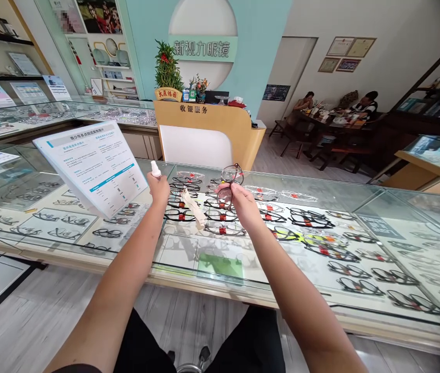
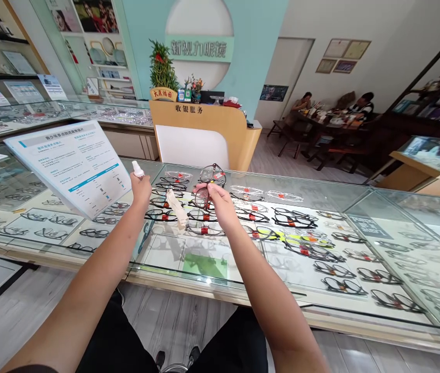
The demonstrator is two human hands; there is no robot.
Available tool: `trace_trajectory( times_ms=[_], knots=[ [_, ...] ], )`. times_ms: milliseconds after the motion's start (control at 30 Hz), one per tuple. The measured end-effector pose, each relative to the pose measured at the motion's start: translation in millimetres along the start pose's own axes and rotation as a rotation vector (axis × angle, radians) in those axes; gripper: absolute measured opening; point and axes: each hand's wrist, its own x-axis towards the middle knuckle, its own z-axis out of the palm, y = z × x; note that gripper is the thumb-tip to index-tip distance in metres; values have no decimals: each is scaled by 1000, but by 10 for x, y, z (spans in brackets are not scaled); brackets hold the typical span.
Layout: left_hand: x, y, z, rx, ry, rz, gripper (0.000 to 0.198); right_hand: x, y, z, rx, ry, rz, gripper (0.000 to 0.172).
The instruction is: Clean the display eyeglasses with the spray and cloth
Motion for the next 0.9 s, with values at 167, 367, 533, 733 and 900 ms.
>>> trace_trajectory(
  times_ms=[167,367,533,733,900],
  knots=[
    [166,-219,-75,89,241,-87,26,1,9,-12,-46,6,-13,59],
    [269,-410,-135,136,288,-132,27,-20,-24,13,-59,13,-21,56],
    [326,-494,-163,150,294,-137,28,-30,-55,41,-16,25,-14,53],
    [338,-505,-170,165,301,-137,32,-40,-82,62,-21,24,-8,55],
    [292,-442,-170,185,304,-179,40,-44,-71,58,44,12,-7,50]
  ],
)
